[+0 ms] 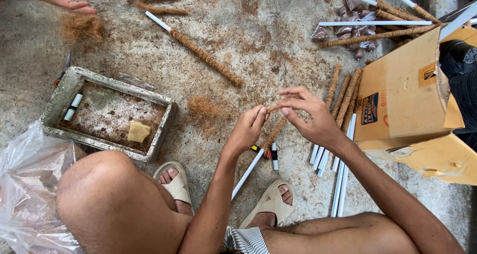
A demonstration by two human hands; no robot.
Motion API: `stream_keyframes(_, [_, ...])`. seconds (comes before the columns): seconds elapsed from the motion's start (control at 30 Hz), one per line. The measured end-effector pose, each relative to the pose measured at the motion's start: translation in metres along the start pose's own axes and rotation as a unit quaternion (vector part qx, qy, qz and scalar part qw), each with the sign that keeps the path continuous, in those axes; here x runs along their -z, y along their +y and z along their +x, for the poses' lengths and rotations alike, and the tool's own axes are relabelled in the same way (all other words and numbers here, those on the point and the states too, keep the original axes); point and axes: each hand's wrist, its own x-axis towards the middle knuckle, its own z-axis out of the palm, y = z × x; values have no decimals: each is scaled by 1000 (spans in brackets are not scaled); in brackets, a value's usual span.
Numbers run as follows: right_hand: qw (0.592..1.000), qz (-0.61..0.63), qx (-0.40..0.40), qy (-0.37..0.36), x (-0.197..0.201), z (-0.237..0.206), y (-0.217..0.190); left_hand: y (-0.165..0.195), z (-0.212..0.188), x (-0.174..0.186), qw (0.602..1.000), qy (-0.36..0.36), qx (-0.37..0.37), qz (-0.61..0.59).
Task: The person sits on the floor and assembles a broom by wrapping fibrous material around a white plastic handle. They use a black marker to secure the end of the fibers and tie a string to finish the assembly.
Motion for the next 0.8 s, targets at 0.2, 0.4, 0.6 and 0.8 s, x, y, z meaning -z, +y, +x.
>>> stream_keyframes(0.2, [915, -306, 263, 8, -4, 6, -6, -4, 1, 0, 992, -93, -13, -87])
stream_keyframes(0.4, [955, -265, 38, -129, -17, 6, 1, -3, -4, 11, 985, -136, -32, -101])
stream_keyframes(0.6, [983, -79, -130, -100, -4, 2, 10, -2, -2, 18, 996, -87, -32, 15])
stream_keyframes(0.8, [984, 2, -155, -90, 1, 5, 6, 8, -3, 10, 999, -11, -37, 13])
